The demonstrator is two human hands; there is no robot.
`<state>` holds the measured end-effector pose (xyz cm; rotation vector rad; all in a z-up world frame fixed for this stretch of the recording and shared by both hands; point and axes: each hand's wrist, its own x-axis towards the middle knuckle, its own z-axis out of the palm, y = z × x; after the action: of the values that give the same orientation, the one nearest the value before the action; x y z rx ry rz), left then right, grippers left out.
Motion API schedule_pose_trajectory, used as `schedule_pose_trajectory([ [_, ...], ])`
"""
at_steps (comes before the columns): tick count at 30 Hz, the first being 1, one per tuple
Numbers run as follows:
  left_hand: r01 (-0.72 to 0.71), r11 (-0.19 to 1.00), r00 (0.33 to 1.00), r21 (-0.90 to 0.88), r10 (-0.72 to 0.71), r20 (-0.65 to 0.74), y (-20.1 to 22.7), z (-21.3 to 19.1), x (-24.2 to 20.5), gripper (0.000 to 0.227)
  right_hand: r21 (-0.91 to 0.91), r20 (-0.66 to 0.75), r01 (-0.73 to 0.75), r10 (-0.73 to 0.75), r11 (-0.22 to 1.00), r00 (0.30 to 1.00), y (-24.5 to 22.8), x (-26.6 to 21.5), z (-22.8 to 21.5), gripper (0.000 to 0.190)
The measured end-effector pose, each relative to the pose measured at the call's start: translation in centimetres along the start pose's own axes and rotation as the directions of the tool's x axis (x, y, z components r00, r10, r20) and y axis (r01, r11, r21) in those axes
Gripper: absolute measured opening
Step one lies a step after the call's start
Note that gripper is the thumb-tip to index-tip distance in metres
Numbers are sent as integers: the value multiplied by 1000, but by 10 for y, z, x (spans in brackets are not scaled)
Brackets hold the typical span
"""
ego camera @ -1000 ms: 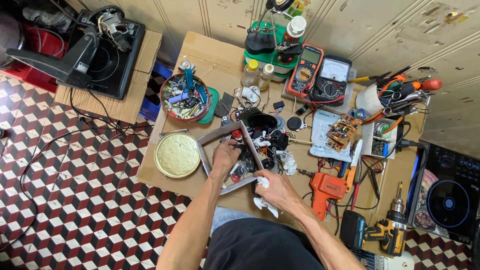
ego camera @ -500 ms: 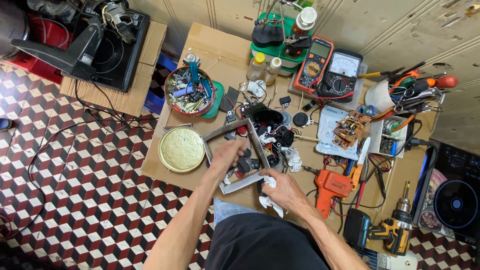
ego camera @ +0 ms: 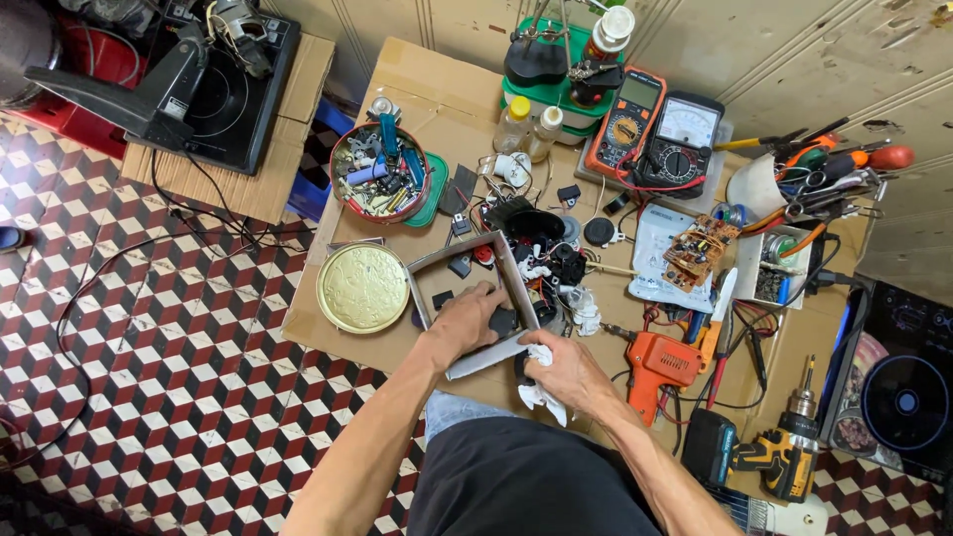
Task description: The person opens a small plastic bag and then sorts through a box of electronic components on a cluttered workbench. They use a white cloth to wipe various items, including small black circular parts and tangled wires, before placing them into a metal tin or back into the box.
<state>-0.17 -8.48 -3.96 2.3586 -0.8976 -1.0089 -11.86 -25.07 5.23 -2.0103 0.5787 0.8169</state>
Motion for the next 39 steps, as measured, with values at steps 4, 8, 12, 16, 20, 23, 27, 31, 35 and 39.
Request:
schedule_pose_trajectory([
  [4,24,1000,995,3,-24,-99,-25,-2,21,62,55,-9,23,-23,998,1000,2,-2,0,47],
  [8,-29,1000,956,8,30,-291,-31,-31,23,64,118,-33,69,-65,991,997,2,-2,0,45],
  [12,15,993,952,-119,-51,-302,-22,-45,15,42,166,-27,71,-68,984,997,-9,-4,-2,45],
  [16,249,882,924,-400,-341,-175,-14,-61,17,39,156,-25,53,-50,986,998,-6,-2,-3,46],
  [20,217,595,914,-774,-403,-54,-2,-87,-3,34,128,-16,62,-61,990,998,-5,2,-2,48],
  [23,174,658,926,-732,-362,-104,7,-104,-22,33,107,-6,38,-38,994,999,-7,1,-5,48],
  [27,157,548,938,-822,-344,-50,-5,-105,-29,28,91,-10,43,-42,995,999,-7,1,-5,47],
  [31,263,861,925,-436,-354,-141,2,-94,-31,24,103,-8,42,-42,994,999,-8,1,-5,47],
  [35,47,964,998,260,-34,-53,-13,-44,-4,23,104,-5,47,-47,993,999,-9,1,-6,47],
  [39,-65,725,975,685,-101,199,-45,4,32,23,77,-16,66,-65,995,998,-8,1,-7,47],
])
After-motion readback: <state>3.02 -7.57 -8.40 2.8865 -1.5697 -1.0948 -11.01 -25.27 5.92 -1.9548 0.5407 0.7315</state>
